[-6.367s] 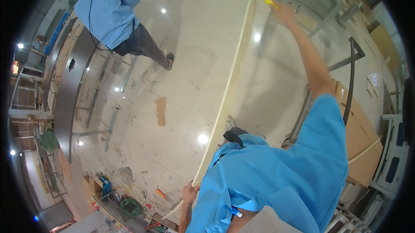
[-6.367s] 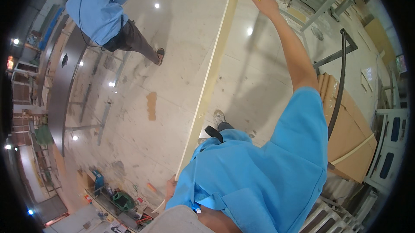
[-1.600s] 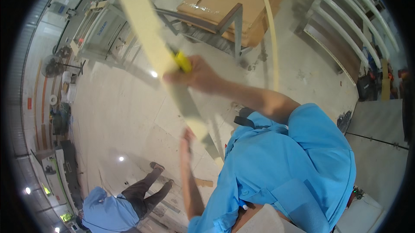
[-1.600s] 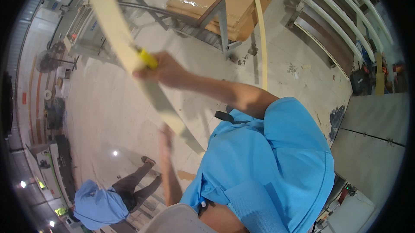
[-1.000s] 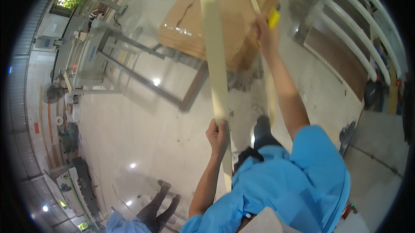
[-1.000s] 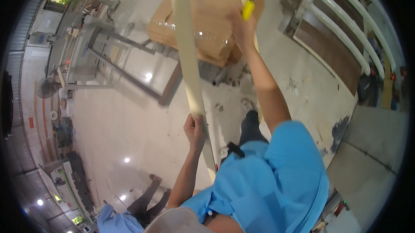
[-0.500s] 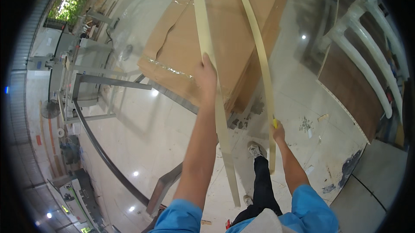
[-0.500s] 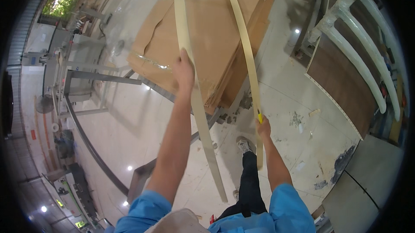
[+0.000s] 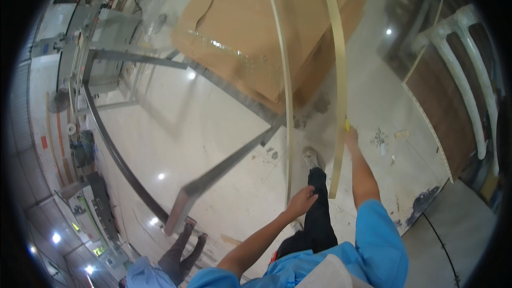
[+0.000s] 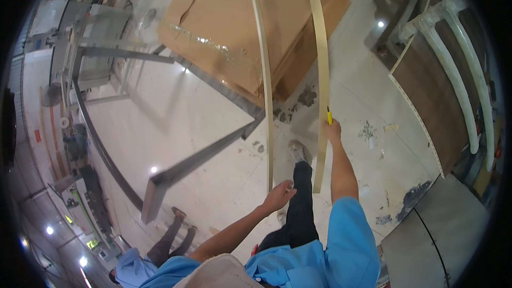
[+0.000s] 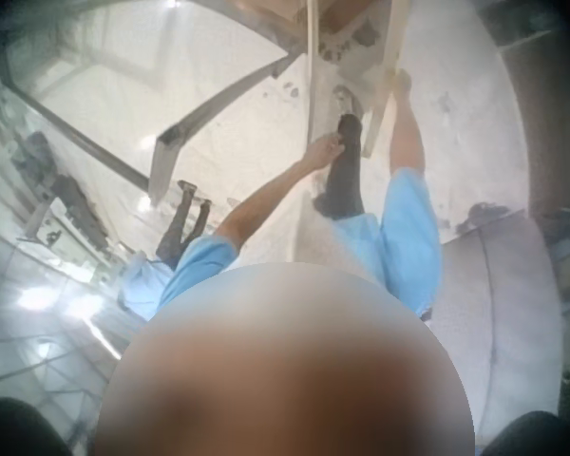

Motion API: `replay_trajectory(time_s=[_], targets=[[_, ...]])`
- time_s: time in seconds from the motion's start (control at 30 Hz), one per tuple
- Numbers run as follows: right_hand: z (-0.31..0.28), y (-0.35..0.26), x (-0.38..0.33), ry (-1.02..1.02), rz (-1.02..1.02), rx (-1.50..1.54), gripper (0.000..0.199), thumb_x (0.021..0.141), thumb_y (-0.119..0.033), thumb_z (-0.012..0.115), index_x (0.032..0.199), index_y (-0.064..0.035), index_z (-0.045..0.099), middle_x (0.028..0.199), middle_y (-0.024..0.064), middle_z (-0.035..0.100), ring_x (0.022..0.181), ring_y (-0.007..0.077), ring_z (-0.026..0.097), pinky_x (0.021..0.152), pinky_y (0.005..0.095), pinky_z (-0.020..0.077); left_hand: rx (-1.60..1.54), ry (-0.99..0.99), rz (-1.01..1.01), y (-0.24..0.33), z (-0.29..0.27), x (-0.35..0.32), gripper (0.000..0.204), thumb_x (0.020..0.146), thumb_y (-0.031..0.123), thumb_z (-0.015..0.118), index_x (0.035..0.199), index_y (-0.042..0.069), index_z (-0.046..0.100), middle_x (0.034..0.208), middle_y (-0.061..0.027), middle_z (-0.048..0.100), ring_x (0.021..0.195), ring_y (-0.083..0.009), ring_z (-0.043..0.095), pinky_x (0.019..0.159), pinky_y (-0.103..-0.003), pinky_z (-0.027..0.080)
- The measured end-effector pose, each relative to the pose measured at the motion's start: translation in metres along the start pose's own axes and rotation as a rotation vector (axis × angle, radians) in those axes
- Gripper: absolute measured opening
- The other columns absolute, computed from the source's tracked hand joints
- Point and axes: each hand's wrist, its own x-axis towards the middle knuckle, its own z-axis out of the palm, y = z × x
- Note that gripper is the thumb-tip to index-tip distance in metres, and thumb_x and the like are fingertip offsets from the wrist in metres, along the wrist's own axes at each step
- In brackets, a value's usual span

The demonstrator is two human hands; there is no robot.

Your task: The person picks up a long wooden strip and uses a yellow utility knife to scrape its surface repeatedly. The person holds the strip with one hand and scrapes along its length with the other, occasionally repositioning the strip. The task continues throughout the clip without a visible final placement or outcome.

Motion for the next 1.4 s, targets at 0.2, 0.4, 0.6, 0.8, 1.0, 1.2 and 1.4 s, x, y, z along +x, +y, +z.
replay_trajectory(time_s=[0.2, 0.4, 0.6, 0.8, 1.0, 1.2, 1.4], targets=[[-0.07, -0.028, -0.076, -0.008, -0.05, 0.255, 0.033, 0.091, -0.027, 0.078, 0.104, 0.0027, 0.071, 0.083, 0.0083, 0.072, 0.073, 0.0201, 0.066, 0.07, 0.0376, 0.0526, 0.096, -0.025, -0.05, -0.019, 0.027, -0.098, 0.062, 0.098, 0.045, 0.067, 0.137, -0.002, 0.057, 0.128, -0.0261, 0.067, 0.12, -0.0405, 0.065, 0.101, -0.048, 0.052], [-0.115, -0.058, -0.197, -0.071, -0.257, 0.299, 0.021, 0.091, -0.023, 0.08, 0.095, -0.0032, 0.072, 0.072, 0.0007, 0.064, 0.052, 0.0081, 0.049, 0.047, 0.0285, 0.0382, -0.069, 0.187, 0.125, -0.02, 0.109, -0.17, 0.091, 0.092, 0.054, 0.072, 0.152, -0.007, 0.042, 0.149, -0.031, 0.054, 0.139, -0.0425, 0.053, 0.114, -0.046, 0.043], [-0.12, -0.091, -0.308, -0.31, -0.156, 0.707, 0.02, 0.095, -0.02, 0.077, 0.085, -0.0074, 0.066, 0.068, -0.0006, 0.06, 0.05, 0.0093, 0.048, 0.046, 0.0271, 0.0344, -0.723, 0.118, 0.054, -0.03, 0.173, -0.273, 0.07, 0.096, 0.039, 0.072, 0.147, -0.002, 0.046, 0.132, -0.0205, 0.061, 0.121, -0.0305, 0.062, 0.104, -0.042, 0.05], [-0.063, -0.067, -0.392, -0.427, -0.084, 0.688, 0.027, 0.094, -0.028, 0.08, 0.086, -0.0091, 0.063, 0.071, -0.0011, 0.059, 0.054, 0.0095, 0.048, 0.049, 0.0289, 0.0362, -1.016, -0.098, 0.063, -0.07, 0.15, -0.39, 0.028, 0.101, 0.018, 0.065, 0.125, 0.004, 0.059, 0.096, -0.0045, 0.062, 0.081, -0.015, 0.065, 0.07, -0.031, 0.058], [-0.001, -0.086, -0.434, -0.277, -0.115, 0.679, 0.036, 0.096, -0.038, 0.077, 0.107, -0.007, 0.062, 0.086, 0.003, 0.064, 0.062, 0.0138, 0.058, 0.058, 0.03, 0.0514, -0.762, 0.162, -0.042, -0.124, 0.149, -0.525, 0.03, 0.1, 0.014, 0.062, 0.128, 0.002, 0.059, 0.106, -0.0086, 0.073, 0.081, -0.017, 0.07, 0.067, -0.033, 0.06], [0.029, -0.138, -0.452, -0.603, -0.098, 0.848, 0.035, 0.101, -0.039, 0.07, 0.114, -0.0076, 0.062, 0.094, 0.0072, 0.07, 0.071, 0.0215, 0.068, 0.062, 0.0395, 0.0577, 0.088, 0.53, -0.193, -0.178, 0.196, -0.645, 0.033, 0.101, 0.022, 0.066, 0.13, 0.008, 0.06, 0.085, -0.0183, 0.073, 0.073, -0.0395, 0.071, 0.066, -0.047, 0.056], [0.022, -0.189, -0.504, -0.7, -0.277, 1.252, 0.036, 0.107, -0.044, 0.061, 0.117, -0.009, 0.066, 0.096, 0.0052, 0.07, 0.083, 0.0186, 0.069, 0.075, 0.036, 0.0578, 0.285, 0.925, -0.053, -0.188, 0.215, -0.676, 0.048, 0.088, 0.019, 0.081, 0.131, 0.005, 0.063, 0.096, -0.021, 0.075, 0.082, -0.0395, 0.074, 0.072, -0.047, 0.059]])
